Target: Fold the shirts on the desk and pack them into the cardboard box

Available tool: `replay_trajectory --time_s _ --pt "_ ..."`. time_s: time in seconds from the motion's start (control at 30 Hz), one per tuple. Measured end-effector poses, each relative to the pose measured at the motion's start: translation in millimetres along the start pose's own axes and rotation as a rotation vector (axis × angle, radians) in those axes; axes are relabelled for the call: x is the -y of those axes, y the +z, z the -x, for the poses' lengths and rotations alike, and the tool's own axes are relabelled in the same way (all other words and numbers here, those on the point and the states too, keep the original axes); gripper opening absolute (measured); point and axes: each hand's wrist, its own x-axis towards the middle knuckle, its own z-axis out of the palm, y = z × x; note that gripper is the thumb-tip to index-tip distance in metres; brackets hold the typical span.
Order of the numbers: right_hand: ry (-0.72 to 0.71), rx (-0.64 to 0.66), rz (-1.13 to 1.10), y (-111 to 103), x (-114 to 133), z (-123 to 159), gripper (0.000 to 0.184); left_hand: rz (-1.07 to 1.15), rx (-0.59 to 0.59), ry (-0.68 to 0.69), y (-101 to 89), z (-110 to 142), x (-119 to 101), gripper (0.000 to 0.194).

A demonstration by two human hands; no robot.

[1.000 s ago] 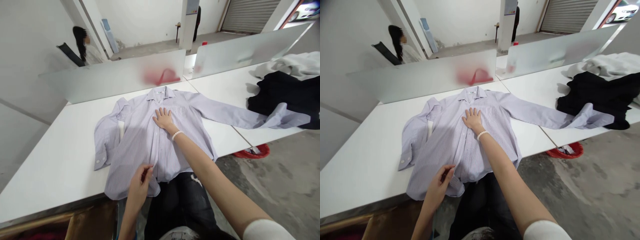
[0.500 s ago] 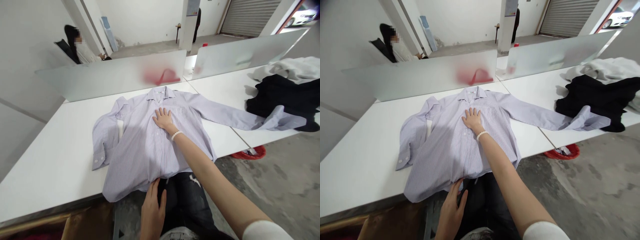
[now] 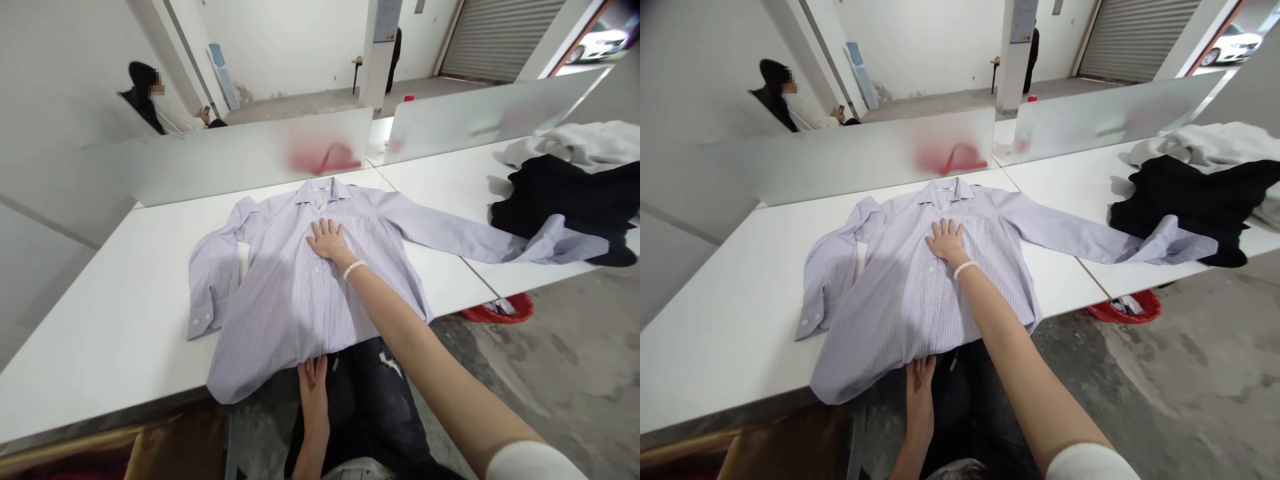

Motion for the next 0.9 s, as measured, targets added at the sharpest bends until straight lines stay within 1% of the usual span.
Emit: replay_trajectory --time_s 0.07,0.13,0.23,0.3,0.37,0.43,0.5,0.57,0.63,0.67,0.73,0.8,0.87,0.9 --pt "-0.002 -0.002 0.004 0 0 0 0.065 0.026 0.040 0.004 1.3 -3 0 0.043" --pt "0.002 0.000 0.005 0 1 -1 0.065 0.041 0.068 0.025 1.8 -4 1 0.042" --pt "0.008 0.004 0.005 0 1 -1 0.065 0.067 0.069 0.070 3.2 -2 4 0.054" --pt "0.003 -0.008 0.001 -1 1 0 0.064 0.032 0.061 0.068 3.4 0 6 0.058" --pt "-0.002 -0.025 -0.001 -2 1 1 0.063 -0.075 0.114 0.049 1.3 6 6 0.052" --pt "-0.002 -0.030 0.003 -3 2 2 0.063 -0.224 0.215 0.036 -3.2 16 5 0.045" --pt "0.001 -0.019 0.006 -3 2 2 0.063 -0.355 0.317 0.040 -8.7 31 1 0.044" --pt "0.005 -0.005 0.005 -2 3 1 0.064 -0.462 0.385 0.071 -12.8 45 -6 0.044" --pt "0.005 0.000 0.003 -2 3 0 0.065 -0.556 0.410 0.172 -13.7 55 -17 0.040" --pt "0.005 -0.001 0.003 -2 3 0 0.065 -0.601 0.399 0.245 -13.0 58 -24 0.037" --pt "0.004 0.000 0.003 -2 2 0 0.065 -0.693 0.359 0.405 -11.0 58 -42 0.031" --pt "0.006 0.005 0.000 -2 2 0 0.066 -0.773 0.363 0.561 -11.0 55 -63 0.028" --pt "0.005 0.006 -0.004 -2 2 1 0.066 -0.822 0.388 0.637 -15.1 53 -82 0.025" --pt "0.003 0.004 -0.006 -2 2 2 0.066 -0.837 0.376 0.636 -18.5 53 -89 0.024"
